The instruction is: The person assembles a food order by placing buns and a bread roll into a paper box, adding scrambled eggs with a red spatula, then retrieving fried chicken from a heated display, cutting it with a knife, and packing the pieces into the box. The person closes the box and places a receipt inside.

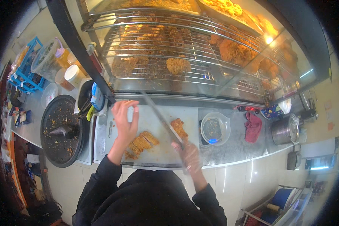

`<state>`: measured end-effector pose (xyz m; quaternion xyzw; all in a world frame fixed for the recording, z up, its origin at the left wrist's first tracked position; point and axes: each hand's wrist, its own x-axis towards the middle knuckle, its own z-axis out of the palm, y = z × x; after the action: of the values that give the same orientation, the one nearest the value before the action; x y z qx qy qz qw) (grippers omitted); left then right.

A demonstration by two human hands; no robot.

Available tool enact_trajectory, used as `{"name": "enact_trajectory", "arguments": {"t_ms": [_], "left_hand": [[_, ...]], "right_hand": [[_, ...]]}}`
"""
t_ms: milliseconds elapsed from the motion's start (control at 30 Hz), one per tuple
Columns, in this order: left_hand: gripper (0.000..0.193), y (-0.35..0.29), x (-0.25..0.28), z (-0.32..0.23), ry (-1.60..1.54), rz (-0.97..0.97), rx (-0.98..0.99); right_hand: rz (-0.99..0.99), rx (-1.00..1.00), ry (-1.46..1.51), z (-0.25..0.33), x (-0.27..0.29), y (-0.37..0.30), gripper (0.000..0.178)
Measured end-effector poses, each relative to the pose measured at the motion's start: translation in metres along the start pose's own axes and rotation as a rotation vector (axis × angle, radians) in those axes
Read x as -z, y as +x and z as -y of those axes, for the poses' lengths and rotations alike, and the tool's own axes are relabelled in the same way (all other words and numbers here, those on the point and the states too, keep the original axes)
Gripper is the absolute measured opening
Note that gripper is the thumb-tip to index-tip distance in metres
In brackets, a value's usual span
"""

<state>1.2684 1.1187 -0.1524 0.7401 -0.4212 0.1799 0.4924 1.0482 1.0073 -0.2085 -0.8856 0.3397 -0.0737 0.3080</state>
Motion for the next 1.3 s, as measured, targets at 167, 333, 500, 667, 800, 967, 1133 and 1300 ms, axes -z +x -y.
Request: {"name": "enact_trajectory", "arguments": {"t_ms": [167, 333, 500, 667, 800, 967, 1133, 1300], "left_hand": [[0.019, -0.047, 0.003, -0.035, 0.035, 0.021, 0.217], [0.021, -0.096, -0.003, -0.060, 0.079, 0.062, 0.350], [0.022, -0.102, -0.017, -0.071, 0.125, 0.049, 0.427], [0.038, -0.120, -0.038, -0.094, 0.164, 0.314, 0.433], [0.061, -0.153, -0.052, -0.106, 0.244, 0.636, 0.454], [0.067, -0.176, -0.076, -0.079, 0.191, 0.783, 0.337], [0.054, -0.136, -0.074, -0.068, 0.080, 0.782, 0.087], [0.032, -0.083, -0.078, -0.078, -0.022, 0.696, 0.088]], "right_hand": [[-0.062, 0.149, 0.126, -0.046, 0.005, 0.026, 0.047], [0.180, 0.007, 0.229, -0.037, 0.009, 0.013, 0.039], [0.132, -0.092, 0.137, -0.013, 0.010, -0.038, 0.029], [0.035, -0.068, 0.279, -0.029, 0.023, -0.030, 0.019], [0.048, -0.031, 0.249, -0.046, 0.031, -0.019, 0.024], [0.001, -0.025, 0.133, -0.054, 0.037, -0.031, 0.021], [-0.059, 0.041, -0.006, -0.074, 0.028, -0.052, 0.016], [-0.036, 0.085, -0.162, -0.070, 0.019, -0.057, 0.013]]}}
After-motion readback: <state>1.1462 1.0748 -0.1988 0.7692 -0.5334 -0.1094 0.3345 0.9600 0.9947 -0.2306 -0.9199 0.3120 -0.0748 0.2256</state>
